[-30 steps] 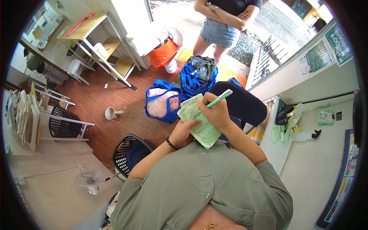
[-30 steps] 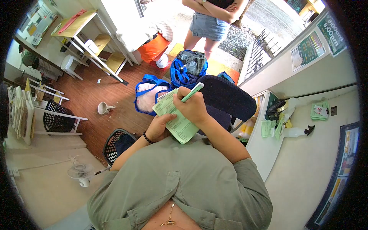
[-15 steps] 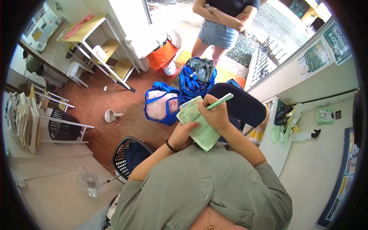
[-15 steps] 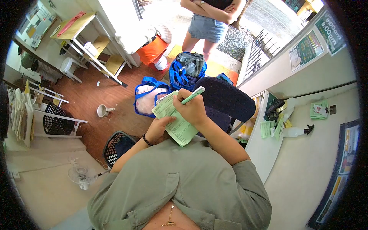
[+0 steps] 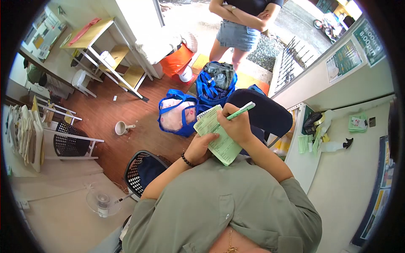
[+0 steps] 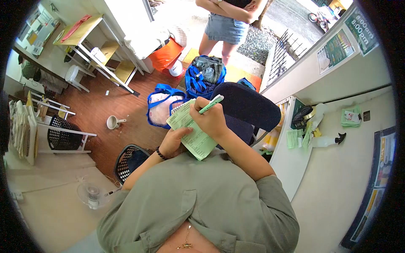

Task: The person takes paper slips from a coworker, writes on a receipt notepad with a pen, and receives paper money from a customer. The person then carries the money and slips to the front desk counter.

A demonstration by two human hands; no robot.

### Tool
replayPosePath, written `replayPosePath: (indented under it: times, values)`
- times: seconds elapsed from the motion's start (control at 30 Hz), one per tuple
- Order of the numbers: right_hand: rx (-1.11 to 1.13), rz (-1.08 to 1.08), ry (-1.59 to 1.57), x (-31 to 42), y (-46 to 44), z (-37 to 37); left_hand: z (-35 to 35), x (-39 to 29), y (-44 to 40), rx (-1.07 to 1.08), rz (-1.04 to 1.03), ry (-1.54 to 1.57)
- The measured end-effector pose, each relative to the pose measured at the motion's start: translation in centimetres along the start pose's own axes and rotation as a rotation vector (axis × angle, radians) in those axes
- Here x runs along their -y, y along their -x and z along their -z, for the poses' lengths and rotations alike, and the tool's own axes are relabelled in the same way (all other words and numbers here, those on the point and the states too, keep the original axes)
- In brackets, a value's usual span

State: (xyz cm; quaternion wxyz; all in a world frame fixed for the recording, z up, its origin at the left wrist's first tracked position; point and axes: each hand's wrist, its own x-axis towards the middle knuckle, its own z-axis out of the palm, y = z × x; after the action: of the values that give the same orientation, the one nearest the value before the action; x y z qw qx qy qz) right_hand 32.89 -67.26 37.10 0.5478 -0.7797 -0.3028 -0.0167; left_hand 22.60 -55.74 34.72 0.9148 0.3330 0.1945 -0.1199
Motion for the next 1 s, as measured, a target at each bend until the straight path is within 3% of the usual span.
replayPosePath:
  times: [0.27, 1.0]
  values:
    - [-0.042, -0.100, -0.118, -0.23, 0.10, -0.06, -0.39, -0.09, 0.19, -0.005, -0.004, 0.015]
    - [-0.017, -0.028, -0.038, -0.59, 0.32, -0.05, -0.37, -0.05, 0.22, 0.033, -0.001, 0.029]
